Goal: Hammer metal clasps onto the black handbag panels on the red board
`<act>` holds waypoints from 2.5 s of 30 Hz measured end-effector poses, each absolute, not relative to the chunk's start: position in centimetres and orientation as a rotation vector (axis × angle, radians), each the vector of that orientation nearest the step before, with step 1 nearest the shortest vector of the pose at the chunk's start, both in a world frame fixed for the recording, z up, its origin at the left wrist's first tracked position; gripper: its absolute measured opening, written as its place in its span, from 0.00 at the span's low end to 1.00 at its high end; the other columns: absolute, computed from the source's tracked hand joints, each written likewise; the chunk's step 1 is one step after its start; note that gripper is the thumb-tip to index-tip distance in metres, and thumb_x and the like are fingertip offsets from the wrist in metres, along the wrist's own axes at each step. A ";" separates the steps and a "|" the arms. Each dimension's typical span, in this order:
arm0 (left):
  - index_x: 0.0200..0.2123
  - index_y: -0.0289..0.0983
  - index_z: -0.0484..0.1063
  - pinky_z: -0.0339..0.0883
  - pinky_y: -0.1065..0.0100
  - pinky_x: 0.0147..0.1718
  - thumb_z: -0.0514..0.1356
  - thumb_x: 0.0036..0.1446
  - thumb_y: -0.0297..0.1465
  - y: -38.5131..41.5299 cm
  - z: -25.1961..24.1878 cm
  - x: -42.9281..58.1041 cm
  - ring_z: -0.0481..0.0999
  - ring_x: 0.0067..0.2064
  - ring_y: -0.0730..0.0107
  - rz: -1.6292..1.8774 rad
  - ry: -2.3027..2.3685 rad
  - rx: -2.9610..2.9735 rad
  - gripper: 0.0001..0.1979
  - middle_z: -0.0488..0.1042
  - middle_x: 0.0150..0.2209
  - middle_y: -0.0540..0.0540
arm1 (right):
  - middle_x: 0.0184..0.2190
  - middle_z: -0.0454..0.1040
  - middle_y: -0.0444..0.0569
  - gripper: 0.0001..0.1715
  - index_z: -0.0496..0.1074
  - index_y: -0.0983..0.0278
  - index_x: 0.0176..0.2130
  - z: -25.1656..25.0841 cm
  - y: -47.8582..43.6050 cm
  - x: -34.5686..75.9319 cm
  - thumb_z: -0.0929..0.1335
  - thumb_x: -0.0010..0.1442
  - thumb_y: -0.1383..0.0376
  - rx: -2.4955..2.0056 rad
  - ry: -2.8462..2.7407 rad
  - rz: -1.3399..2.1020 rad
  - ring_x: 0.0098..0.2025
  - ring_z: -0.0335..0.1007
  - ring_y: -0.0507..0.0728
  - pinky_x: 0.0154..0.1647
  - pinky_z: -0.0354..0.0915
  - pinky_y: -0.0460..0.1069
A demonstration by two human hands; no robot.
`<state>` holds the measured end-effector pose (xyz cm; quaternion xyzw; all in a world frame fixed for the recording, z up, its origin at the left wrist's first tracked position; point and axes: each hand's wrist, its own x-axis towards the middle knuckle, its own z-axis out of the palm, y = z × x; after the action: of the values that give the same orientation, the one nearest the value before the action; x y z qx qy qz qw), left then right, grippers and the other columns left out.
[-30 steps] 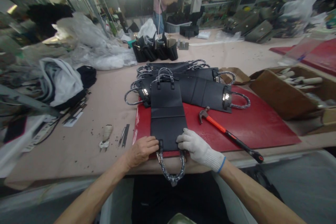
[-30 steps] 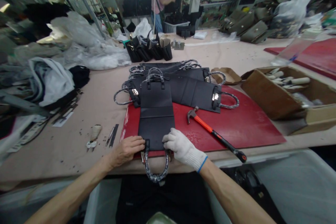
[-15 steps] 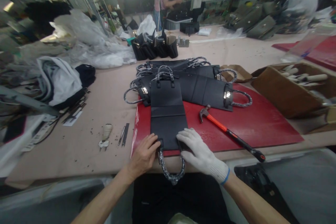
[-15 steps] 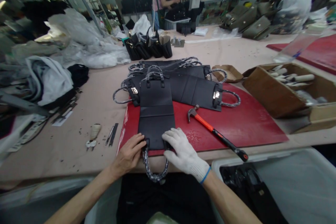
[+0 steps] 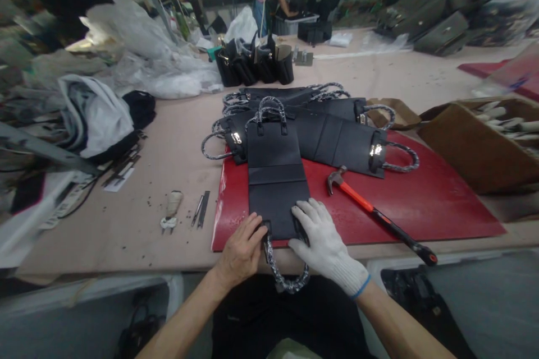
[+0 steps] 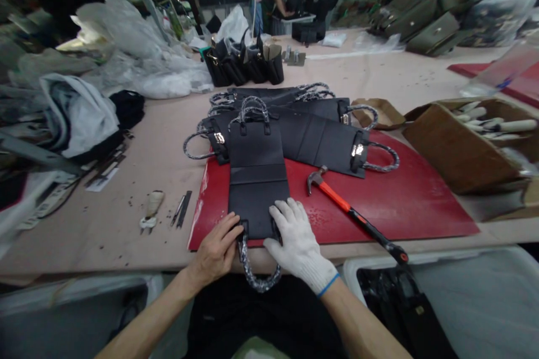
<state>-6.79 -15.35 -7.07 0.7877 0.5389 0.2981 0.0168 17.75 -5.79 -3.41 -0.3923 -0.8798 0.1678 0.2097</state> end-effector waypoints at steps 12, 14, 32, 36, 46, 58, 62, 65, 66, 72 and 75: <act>0.61 0.34 0.68 0.70 0.49 0.66 0.52 0.64 0.21 -15.5 -6.0 -6.6 0.68 0.67 0.55 1.020 1.738 2.253 0.23 0.71 0.62 0.34 | 0.64 0.66 0.61 0.35 0.68 0.67 0.63 -5.4 -4.9 17.5 0.67 0.59 0.59 -1.049 -2.447 0.280 0.67 0.55 0.78 0.66 0.56 0.75; 0.58 0.35 0.71 0.74 0.53 0.61 0.52 0.66 0.23 -15.5 -5.7 -8.1 0.75 0.60 0.58 1.072 1.857 2.136 0.20 0.76 0.56 0.35 | 0.64 0.67 0.61 0.34 0.68 0.67 0.63 -5.9 -4.5 17.6 0.67 0.61 0.58 -1.026 -2.458 0.245 0.67 0.55 0.78 0.65 0.58 0.75; 0.35 0.36 0.82 0.66 0.68 0.35 0.61 0.62 0.36 -9.8 -0.8 -20.8 0.82 0.41 0.58 0.084 2.585 1.207 0.11 0.83 0.36 0.39 | 0.63 0.66 0.61 0.32 0.68 0.68 0.62 -5.7 -4.2 17.5 0.65 0.64 0.57 -1.006 -2.496 0.166 0.66 0.57 0.77 0.64 0.60 0.74; 0.31 0.36 0.81 0.67 0.65 0.33 0.62 0.59 0.38 -9.8 -0.8 -19.8 0.83 0.40 0.53 -0.045 2.534 1.193 0.12 0.82 0.33 0.37 | 0.64 0.66 0.60 0.33 0.69 0.68 0.62 -5.2 -4.5 17.4 0.66 0.61 0.58 -1.052 -2.489 0.228 0.67 0.55 0.77 0.66 0.58 0.74; 0.30 0.37 0.78 0.69 0.59 0.37 0.61 0.54 0.32 -9.5 -2.1 -19.4 0.82 0.46 0.42 -0.144 2.540 1.217 0.07 0.82 0.37 0.33 | 0.66 0.65 0.58 0.38 0.70 0.67 0.63 -4.0 -5.4 17.2 0.71 0.55 0.62 -1.165 -2.462 0.394 0.70 0.50 0.73 0.72 0.51 0.71; 0.34 0.35 0.69 0.68 0.70 0.21 0.68 0.44 0.48 -13.1 -2.3 -20.1 0.75 0.22 0.64 0.970 2.055 0.760 0.23 0.76 0.21 0.46 | 0.66 0.65 0.58 0.39 0.70 0.66 0.63 -3.5 -5.8 17.0 0.73 0.53 0.64 -1.183 -2.423 0.462 0.71 0.49 0.73 0.73 0.49 0.70; 0.38 0.34 0.68 0.75 0.70 0.25 0.74 0.41 0.46 -13.3 -2.3 -18.4 0.78 0.25 0.68 1.325 1.845 0.677 0.29 0.79 0.28 0.47 | 0.66 0.65 0.58 0.39 0.70 0.67 0.63 -3.4 -5.8 17.0 0.72 0.54 0.63 -1.182 -2.429 0.463 0.71 0.49 0.73 0.73 0.48 0.70; 0.43 0.35 0.69 0.79 0.68 0.29 0.75 0.43 0.45 -13.0 -2.6 -16.4 0.81 0.30 0.67 1.527 1.720 0.639 0.30 0.81 0.34 0.46 | 0.66 0.64 0.58 0.38 0.69 0.67 0.63 -3.3 -5.8 17.0 0.72 0.55 0.63 -1.177 -2.438 0.460 0.71 0.49 0.72 0.73 0.48 0.70; 0.44 0.34 0.70 0.80 0.67 0.32 0.75 0.44 0.45 -12.9 -2.9 -15.7 0.82 0.32 0.66 1.566 1.693 0.639 0.30 0.82 0.35 0.46 | 0.66 0.64 0.58 0.38 0.69 0.67 0.63 -3.3 -5.8 17.0 0.72 0.55 0.63 -1.176 -2.441 0.460 0.71 0.49 0.72 0.73 0.48 0.70; 0.49 0.33 0.74 0.82 0.58 0.46 0.70 0.55 0.46 -13.6 -5.2 -12.0 0.85 0.41 0.59 1.422 1.801 0.930 0.26 0.83 0.41 0.40 | 0.67 0.63 0.57 0.37 0.69 0.66 0.64 -3.3 -5.8 17.0 0.71 0.56 0.63 -1.177 -2.444 0.469 0.71 0.48 0.72 0.73 0.47 0.71; 0.47 0.34 0.76 0.80 0.55 0.51 0.66 0.60 0.44 -14.2 -5.7 -11.2 0.85 0.43 0.57 1.358 1.919 1.111 0.21 0.84 0.42 0.39 | 0.67 0.64 0.57 0.38 0.69 0.66 0.63 -3.3 -5.8 17.0 0.72 0.55 0.63 -1.185 -2.444 0.472 0.71 0.48 0.73 0.74 0.47 0.71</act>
<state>-11.16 -14.24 -5.73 0.4119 0.7110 0.5032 0.2675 17.04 -5.81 -3.31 -0.4218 -0.8703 0.1679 0.1911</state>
